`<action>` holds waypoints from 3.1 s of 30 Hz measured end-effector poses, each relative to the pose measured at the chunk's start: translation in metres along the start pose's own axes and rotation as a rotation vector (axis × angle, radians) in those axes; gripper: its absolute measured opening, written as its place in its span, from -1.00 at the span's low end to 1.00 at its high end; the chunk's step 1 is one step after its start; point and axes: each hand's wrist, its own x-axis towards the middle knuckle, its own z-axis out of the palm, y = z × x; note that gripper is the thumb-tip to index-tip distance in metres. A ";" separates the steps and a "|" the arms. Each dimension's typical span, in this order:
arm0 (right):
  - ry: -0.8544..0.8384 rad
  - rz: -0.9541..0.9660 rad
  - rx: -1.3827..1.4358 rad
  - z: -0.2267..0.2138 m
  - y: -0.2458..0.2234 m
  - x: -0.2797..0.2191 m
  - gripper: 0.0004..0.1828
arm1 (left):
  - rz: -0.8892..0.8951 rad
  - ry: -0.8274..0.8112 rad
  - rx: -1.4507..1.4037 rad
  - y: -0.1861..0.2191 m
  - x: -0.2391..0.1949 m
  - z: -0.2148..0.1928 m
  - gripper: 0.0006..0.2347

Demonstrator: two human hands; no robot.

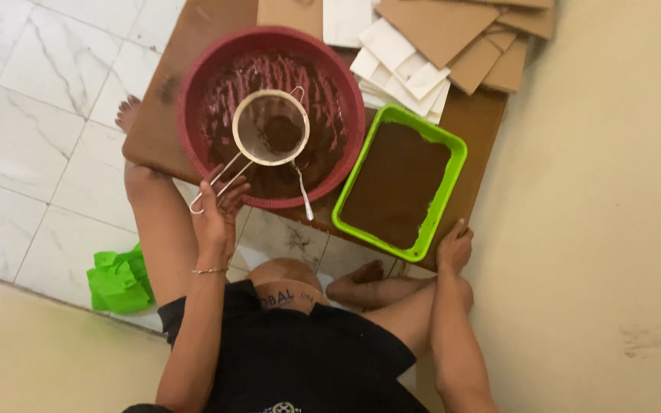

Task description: The person scoops a brown powder from a red bowl using a spoon and transfers it into a metal sieve held over a green tray. The person shakes the sieve to sift the powder into the tray, repeating the process multiple times.

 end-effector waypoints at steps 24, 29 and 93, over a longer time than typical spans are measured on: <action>0.012 -0.026 -0.021 0.014 0.027 0.020 -0.18 | 0.028 0.012 -0.035 0.005 -0.015 0.008 -0.57; 0.017 -0.020 -0.034 0.013 0.031 0.021 -0.16 | 0.028 -0.002 -0.020 0.010 -0.017 0.009 -0.56; 0.038 0.022 0.033 0.006 0.007 0.010 -0.27 | -0.082 -0.560 0.171 -0.067 -0.003 0.163 -0.59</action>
